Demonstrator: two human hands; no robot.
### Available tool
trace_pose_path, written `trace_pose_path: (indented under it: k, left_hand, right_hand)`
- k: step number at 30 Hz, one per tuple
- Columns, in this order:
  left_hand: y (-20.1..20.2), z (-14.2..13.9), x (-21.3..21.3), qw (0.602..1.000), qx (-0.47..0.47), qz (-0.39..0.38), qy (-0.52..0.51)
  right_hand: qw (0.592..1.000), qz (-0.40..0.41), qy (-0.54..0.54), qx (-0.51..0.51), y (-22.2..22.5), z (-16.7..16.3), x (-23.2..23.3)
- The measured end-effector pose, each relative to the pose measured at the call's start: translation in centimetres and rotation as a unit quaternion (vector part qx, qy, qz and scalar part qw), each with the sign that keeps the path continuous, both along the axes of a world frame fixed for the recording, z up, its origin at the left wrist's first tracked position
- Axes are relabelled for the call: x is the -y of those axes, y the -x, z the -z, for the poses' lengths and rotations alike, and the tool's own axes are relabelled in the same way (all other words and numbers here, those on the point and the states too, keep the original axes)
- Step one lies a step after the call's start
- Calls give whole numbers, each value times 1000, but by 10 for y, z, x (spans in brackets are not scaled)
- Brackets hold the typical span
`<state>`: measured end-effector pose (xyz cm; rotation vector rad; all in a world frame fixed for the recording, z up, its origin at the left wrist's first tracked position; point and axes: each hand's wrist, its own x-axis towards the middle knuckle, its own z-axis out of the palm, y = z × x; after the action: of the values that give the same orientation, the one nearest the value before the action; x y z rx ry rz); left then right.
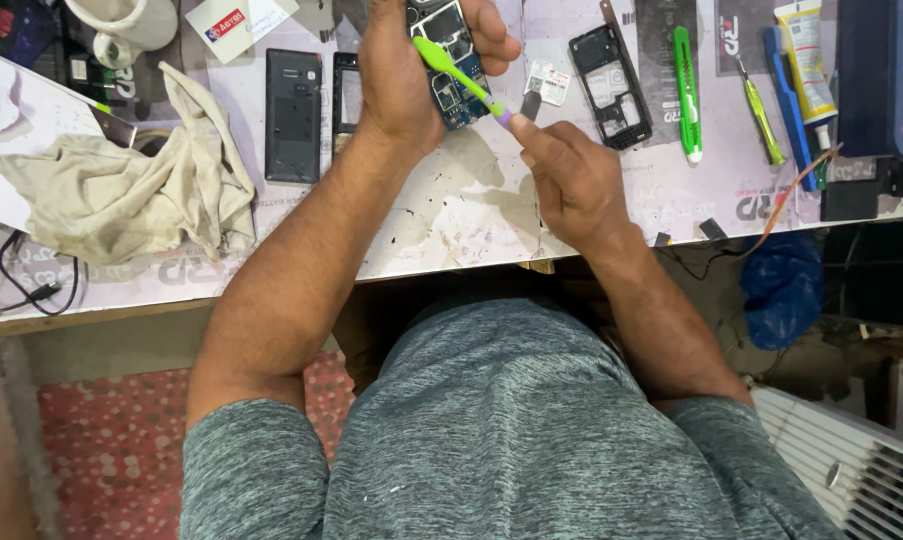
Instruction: The person holds a disassembled phone motherboard in one hand and sprays liquid on it from a spray bottle. They then scrub the circuit board with a toothbrush, working over different areas of the board, and continue brushing a small phone component at the end.
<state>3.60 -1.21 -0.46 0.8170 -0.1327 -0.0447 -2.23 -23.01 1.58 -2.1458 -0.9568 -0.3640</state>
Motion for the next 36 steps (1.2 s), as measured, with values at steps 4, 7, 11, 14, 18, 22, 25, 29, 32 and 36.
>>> trace_pose_path:
  k: [4,7,11,14,18,22,25,29,32,36]
  left_hand:
    - [1,0,1,1000,6,-10,17]
    - [0,1,1,1000,6,-3,-20]
    - [0,2,0,1000,-5,11,16]
    - [2,3,1,1000,8,8,1]
    - [0,0,0,1000,-6,4,-3]
    - [-5,-4,-10,998,-35,-37,30]
    - [-4,-5,-13,998,-29,-47,40]
    - [-2,-4,-8,998,-39,-27,32]
    - [0,-4,-4,999,-26,-2,39]
    - [0,-6,-5,999,-24,-22,31]
  right_hand:
    - [998,54,-16,26,1,1,-1]
    - [1000,2,-3,4,2,1,0]
    - [999,29,-19,7,3,0,-1]
    - [999,19,-26,-8,3,-1,-2]
    - [999,-21,-18,-29,4,-3,-2]
    - [999,-5,-29,-20,4,-4,-2]
    - [1000,-15,-25,-4,3,-3,-2]
    - [1000,-22,7,-7,3,-1,-2]
    - [999,29,-40,-13,2,1,0]
    - [1000,-19,-11,-21,1,2,2]
